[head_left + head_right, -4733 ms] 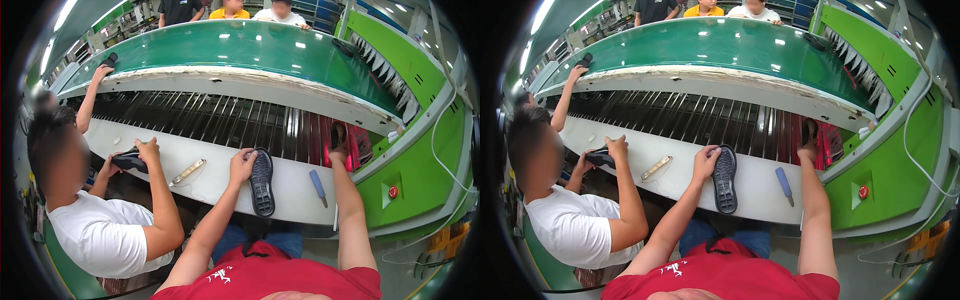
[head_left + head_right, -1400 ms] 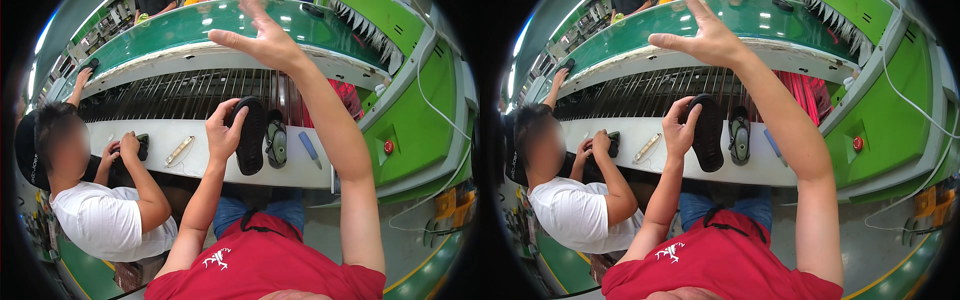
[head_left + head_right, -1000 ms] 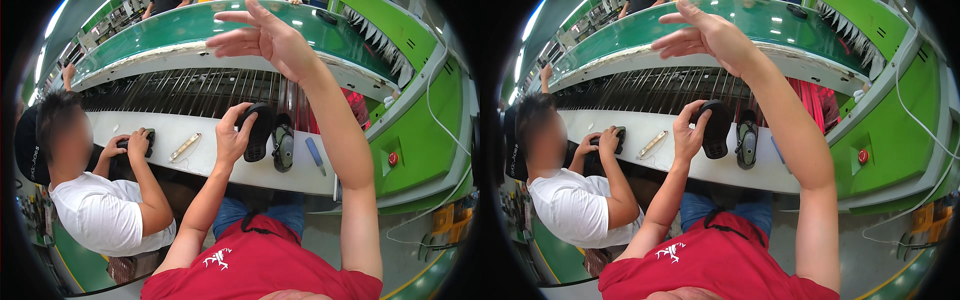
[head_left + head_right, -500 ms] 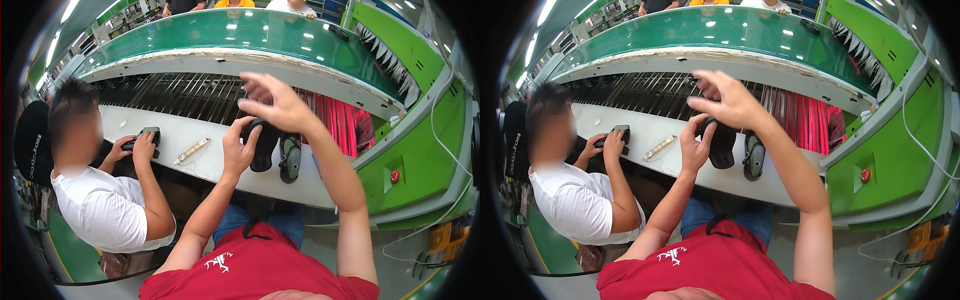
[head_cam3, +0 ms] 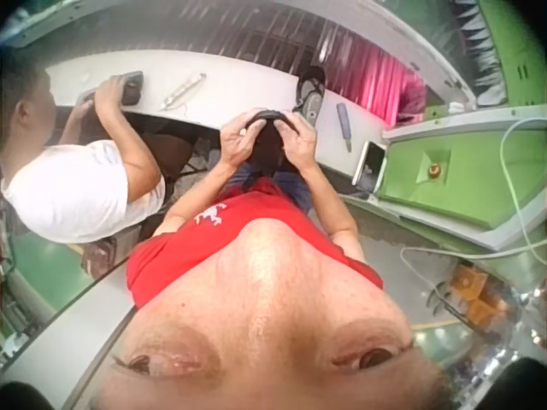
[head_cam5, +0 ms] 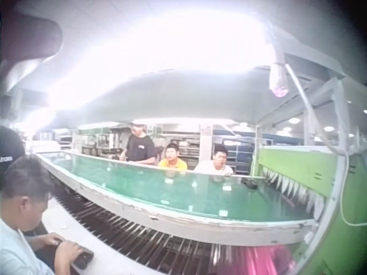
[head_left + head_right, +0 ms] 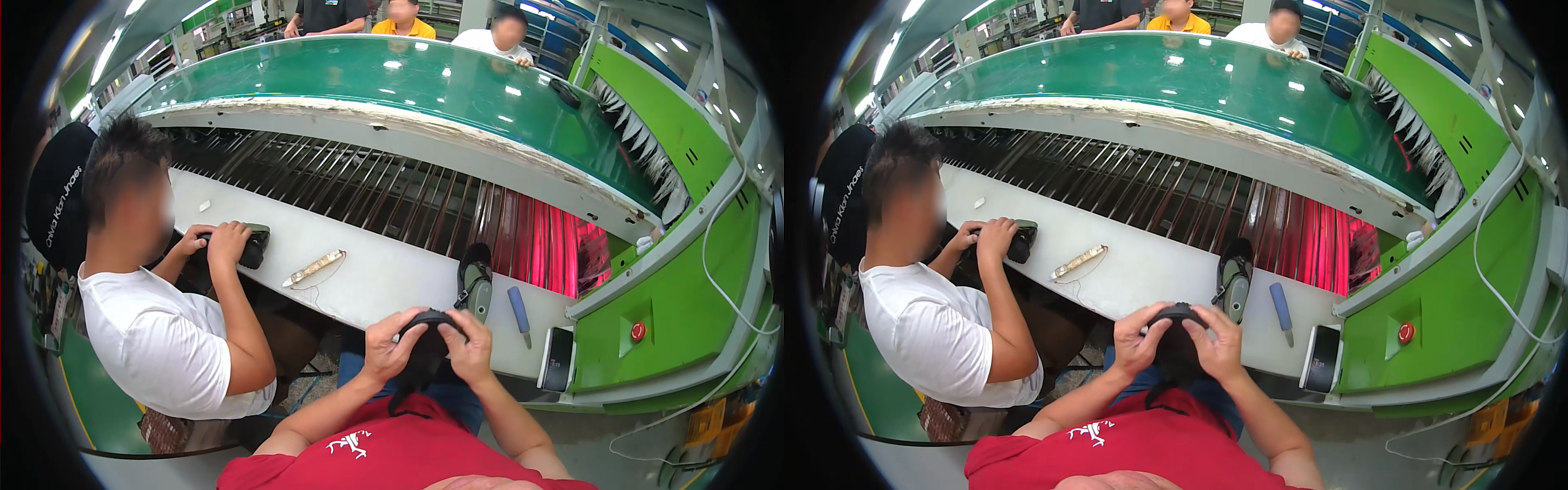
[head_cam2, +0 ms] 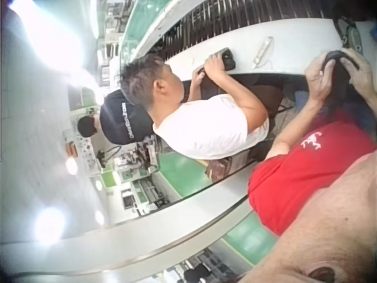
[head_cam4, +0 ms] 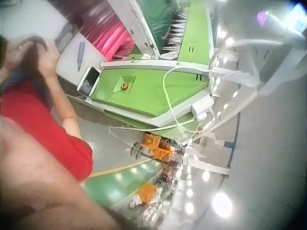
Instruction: The person assembles sandals by attaching black rubber soles to olive-green uppers on a factory assembly line. They pick up soles and uppers, align them, and press them together by hand, then place the finished sandals onto the conveyor belt.
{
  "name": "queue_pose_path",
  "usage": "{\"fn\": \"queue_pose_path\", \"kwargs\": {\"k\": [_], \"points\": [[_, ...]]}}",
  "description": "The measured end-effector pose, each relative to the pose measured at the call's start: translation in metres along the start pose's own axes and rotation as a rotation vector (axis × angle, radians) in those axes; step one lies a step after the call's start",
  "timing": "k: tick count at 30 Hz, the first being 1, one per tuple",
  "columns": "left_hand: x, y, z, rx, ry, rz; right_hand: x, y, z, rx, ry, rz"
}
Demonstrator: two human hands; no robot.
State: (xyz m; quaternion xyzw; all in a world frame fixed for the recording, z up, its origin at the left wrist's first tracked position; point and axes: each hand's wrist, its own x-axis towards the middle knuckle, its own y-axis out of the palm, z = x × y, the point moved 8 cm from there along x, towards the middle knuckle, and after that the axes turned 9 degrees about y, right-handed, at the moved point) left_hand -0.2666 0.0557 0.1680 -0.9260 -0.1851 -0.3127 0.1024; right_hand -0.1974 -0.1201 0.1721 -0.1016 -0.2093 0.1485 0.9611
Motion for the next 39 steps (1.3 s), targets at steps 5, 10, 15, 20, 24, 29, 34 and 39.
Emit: {"fn": "queue_pose_path", "kwargs": {"k": [5,10,15,20,24,29,34,39], "points": [[-0.029,0.003,0.013,0.022,0.022,-0.016,-0.026,0.005,-0.022,0.023,0.078,0.009],[0.041,-0.01,-0.064,0.168,0.423,-0.02,0.013,-0.014,0.071,-0.038,-0.357,-0.059],[0.069,-0.017,-0.119,0.199,0.528,0.041,0.025,-0.026,0.118,0.037,-0.407,-0.039],[0.08,-0.015,-0.124,-0.124,0.322,0.173,0.023,-0.031,0.11,0.216,-0.219,0.104],[0.08,-0.002,-0.099,-0.425,0.073,0.119,0.031,-0.03,0.097,0.34,-0.089,0.161],[0.089,0.002,-0.068,-0.288,0.032,0.071,0.046,-0.029,0.076,0.312,0.032,0.077],[0.099,0.009,-0.052,-0.223,0.049,0.105,0.058,-0.025,0.045,0.329,0.095,0.075],[0.098,0.017,-0.028,-0.264,0.012,0.096,0.062,-0.026,0.028,0.289,0.129,0.059]]}}
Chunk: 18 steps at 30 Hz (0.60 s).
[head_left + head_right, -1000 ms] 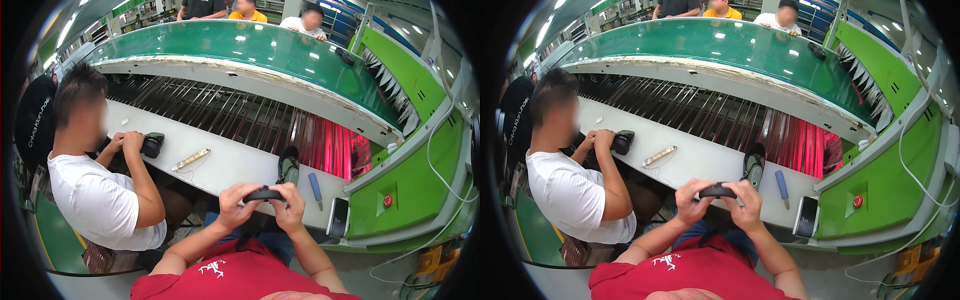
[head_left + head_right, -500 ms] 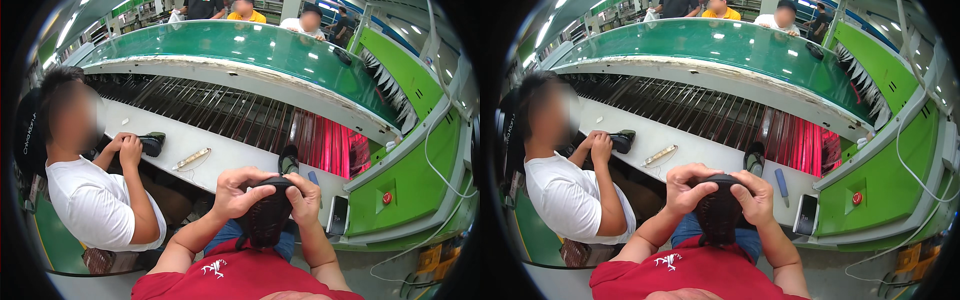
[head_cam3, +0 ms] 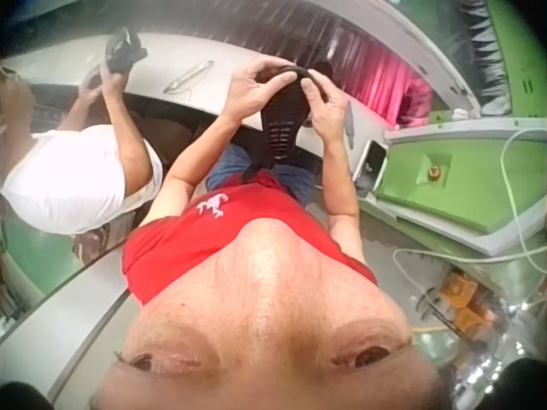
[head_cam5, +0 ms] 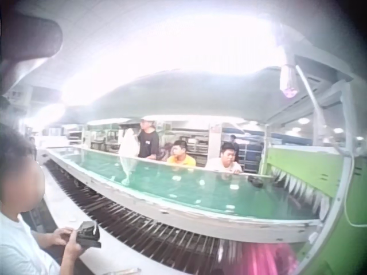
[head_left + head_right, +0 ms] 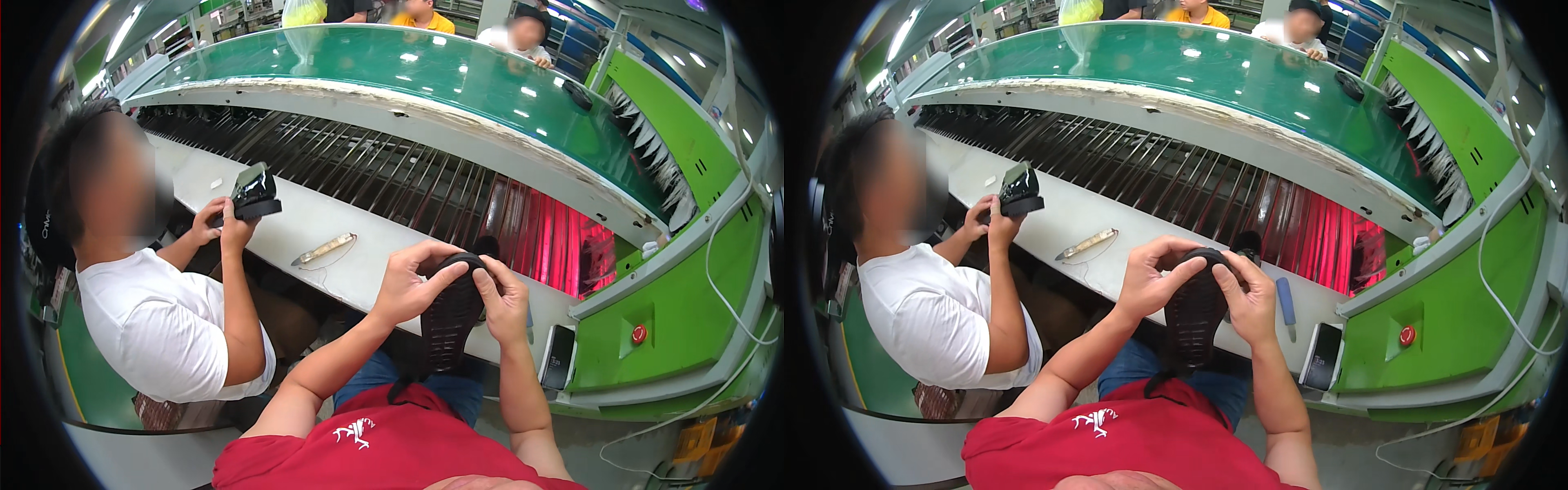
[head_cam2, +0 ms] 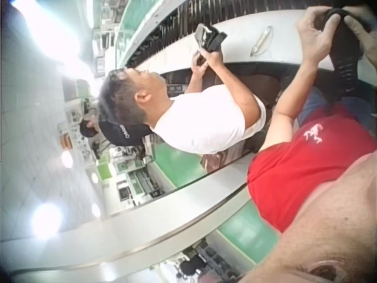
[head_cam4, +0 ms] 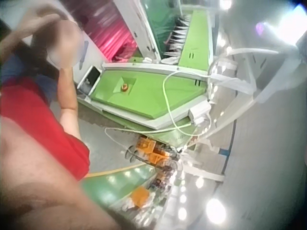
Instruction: The person assembles sandals by attaching black rubber soles to olive-green uppers on a factory assembly line. They pick up soles and uppers, align them, and press them together by hand, then place the finished sandals onto the conveyor belt.
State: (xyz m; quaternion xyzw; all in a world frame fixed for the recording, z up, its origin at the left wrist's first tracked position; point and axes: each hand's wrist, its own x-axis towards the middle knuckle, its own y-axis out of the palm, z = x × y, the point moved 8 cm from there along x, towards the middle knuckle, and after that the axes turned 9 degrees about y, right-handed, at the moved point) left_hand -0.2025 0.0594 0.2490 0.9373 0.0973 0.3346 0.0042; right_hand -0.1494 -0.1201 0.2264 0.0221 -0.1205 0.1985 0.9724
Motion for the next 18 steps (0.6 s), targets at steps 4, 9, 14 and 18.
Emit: {"fn": "queue_pose_path", "kwargs": {"k": [4,9,14,18], "points": [[-0.001,0.0,0.01,0.033,-0.017,-0.005,0.005,-0.01,-0.002,-0.166,-0.084,-0.001],[0.001,-0.023,0.074,0.058,-0.152,-0.154,0.014,-0.026,-0.035,-0.684,-0.057,-0.172],[-0.015,-0.06,0.161,0.105,-0.284,-0.284,0.005,-0.031,-0.092,-0.839,-0.03,-0.162],[-0.042,-0.077,0.207,0.209,-0.35,-0.325,0.004,-0.032,-0.094,-0.811,-0.008,-0.147]]}}
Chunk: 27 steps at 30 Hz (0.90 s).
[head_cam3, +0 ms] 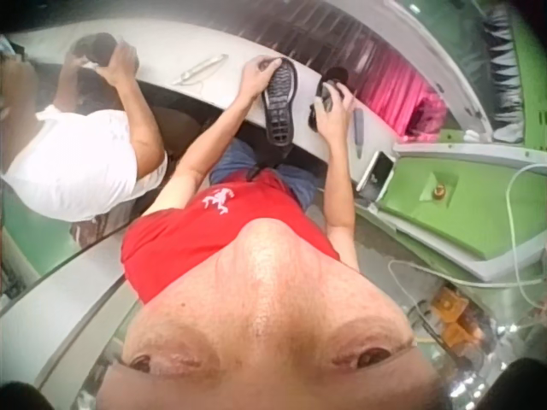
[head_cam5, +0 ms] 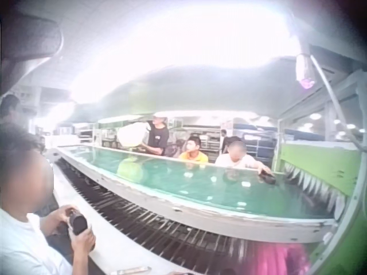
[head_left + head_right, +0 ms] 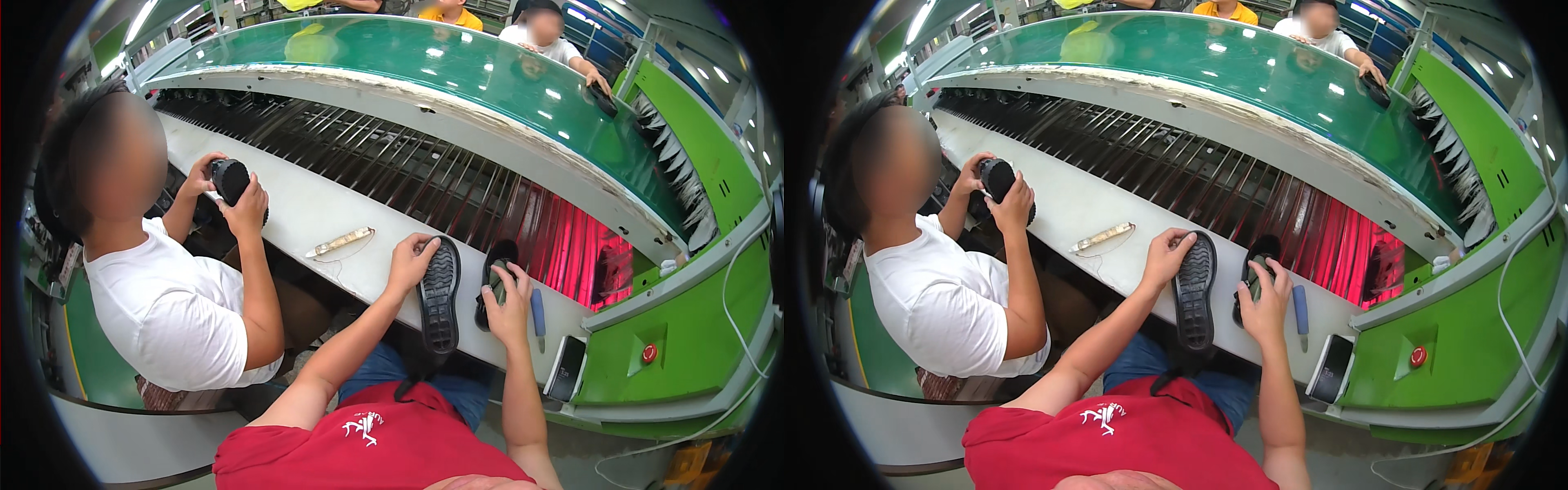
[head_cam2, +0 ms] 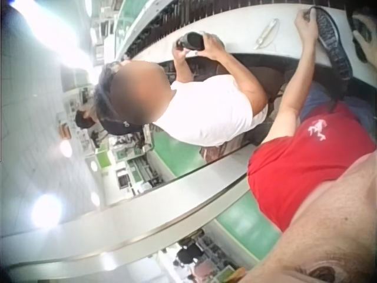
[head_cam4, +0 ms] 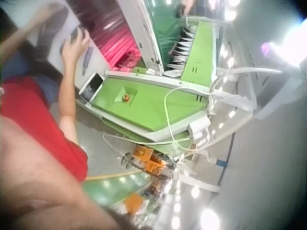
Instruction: The person assembles sandals by attaching black rubber soles to olive-green uppers on a factory assembly line. They pick up soles and uppers, align them, and press them together by hand, then place the finished sandals onto the conveyor belt.
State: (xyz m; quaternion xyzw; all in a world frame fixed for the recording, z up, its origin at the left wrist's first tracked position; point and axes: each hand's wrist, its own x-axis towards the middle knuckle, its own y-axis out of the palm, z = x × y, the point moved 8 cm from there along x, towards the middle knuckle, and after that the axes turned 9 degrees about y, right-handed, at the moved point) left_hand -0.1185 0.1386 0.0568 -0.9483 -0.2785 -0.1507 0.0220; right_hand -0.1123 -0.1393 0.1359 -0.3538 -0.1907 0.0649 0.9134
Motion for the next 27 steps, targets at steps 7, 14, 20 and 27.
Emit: {"fn": "queue_pose_path", "kwargs": {"k": [7,14,20,27], "points": [[-0.009,0.002,0.013,0.099,-0.011,0.021,-0.001,-0.004,-0.001,0.036,0.008,-0.018],[-0.012,0.0,0.016,0.182,-0.006,0.022,-0.002,-0.003,0.002,0.064,0.018,-0.015],[-0.012,0.002,0.01,0.204,0.009,0.024,-0.001,-0.003,0.0,0.05,0.01,-0.018],[0.008,-0.004,-0.004,-0.105,-0.052,0.034,-0.002,-0.004,0.002,0.042,-0.001,-0.014]]}}
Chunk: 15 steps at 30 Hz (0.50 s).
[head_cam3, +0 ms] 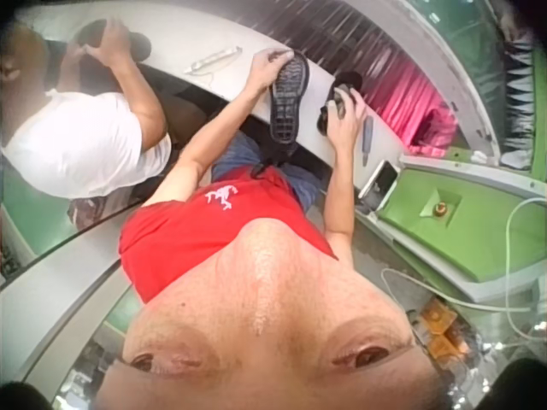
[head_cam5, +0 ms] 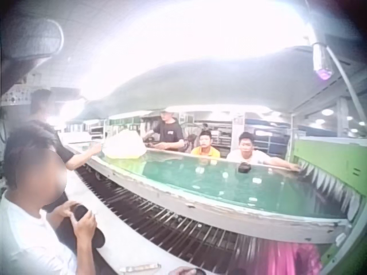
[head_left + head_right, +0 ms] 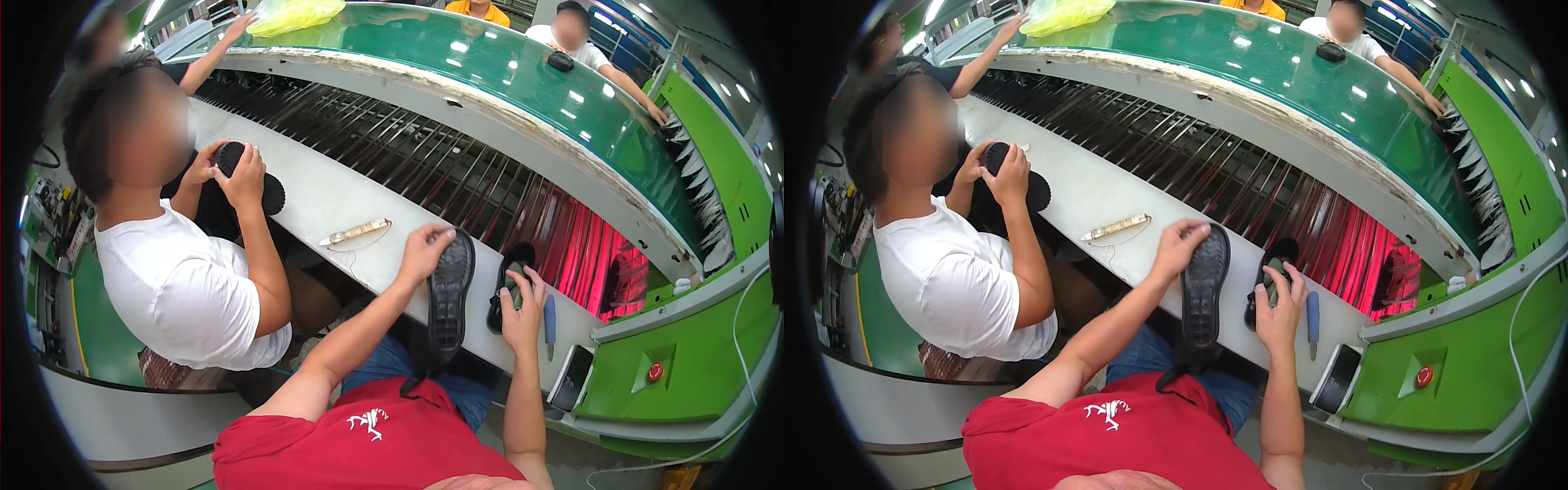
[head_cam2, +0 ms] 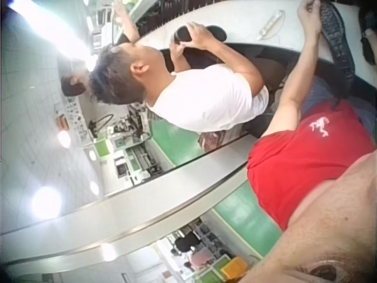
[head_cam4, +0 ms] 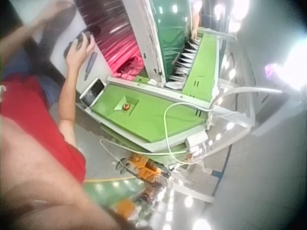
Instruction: The person assembles sandals by attaching black rubber soles to olive-green uppers on a factory assembly line. They pick up soles and uppers, align them, and press them together by hand, then place the finished sandals onto the conveyor belt.
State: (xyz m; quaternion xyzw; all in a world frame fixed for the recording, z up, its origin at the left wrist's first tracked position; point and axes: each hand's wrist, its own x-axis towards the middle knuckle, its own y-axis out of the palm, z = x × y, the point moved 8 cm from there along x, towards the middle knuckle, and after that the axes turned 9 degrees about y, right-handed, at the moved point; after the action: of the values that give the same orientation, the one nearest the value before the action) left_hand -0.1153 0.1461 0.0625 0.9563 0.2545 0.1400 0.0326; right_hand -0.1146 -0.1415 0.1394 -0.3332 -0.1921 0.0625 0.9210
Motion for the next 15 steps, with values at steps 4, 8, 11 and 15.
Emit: {"fn": "queue_pose_path", "kwargs": {"k": [4,8,11,15], "points": [[0.051,-0.019,-0.116,0.036,0.349,-0.101,0.006,-0.021,0.046,-0.08,-0.109,-0.106],[0.063,-0.012,-0.202,-0.255,0.402,-0.027,0.025,-0.052,0.179,0.268,-0.414,-0.005],[0.057,-0.003,-0.233,-0.327,0.431,-0.016,0.042,-0.046,0.212,0.183,-0.523,0.02],[0.051,-0.019,-0.223,-0.256,0.416,-0.073,0.061,-0.056,0.28,0.139,-0.593,0.081]]}}
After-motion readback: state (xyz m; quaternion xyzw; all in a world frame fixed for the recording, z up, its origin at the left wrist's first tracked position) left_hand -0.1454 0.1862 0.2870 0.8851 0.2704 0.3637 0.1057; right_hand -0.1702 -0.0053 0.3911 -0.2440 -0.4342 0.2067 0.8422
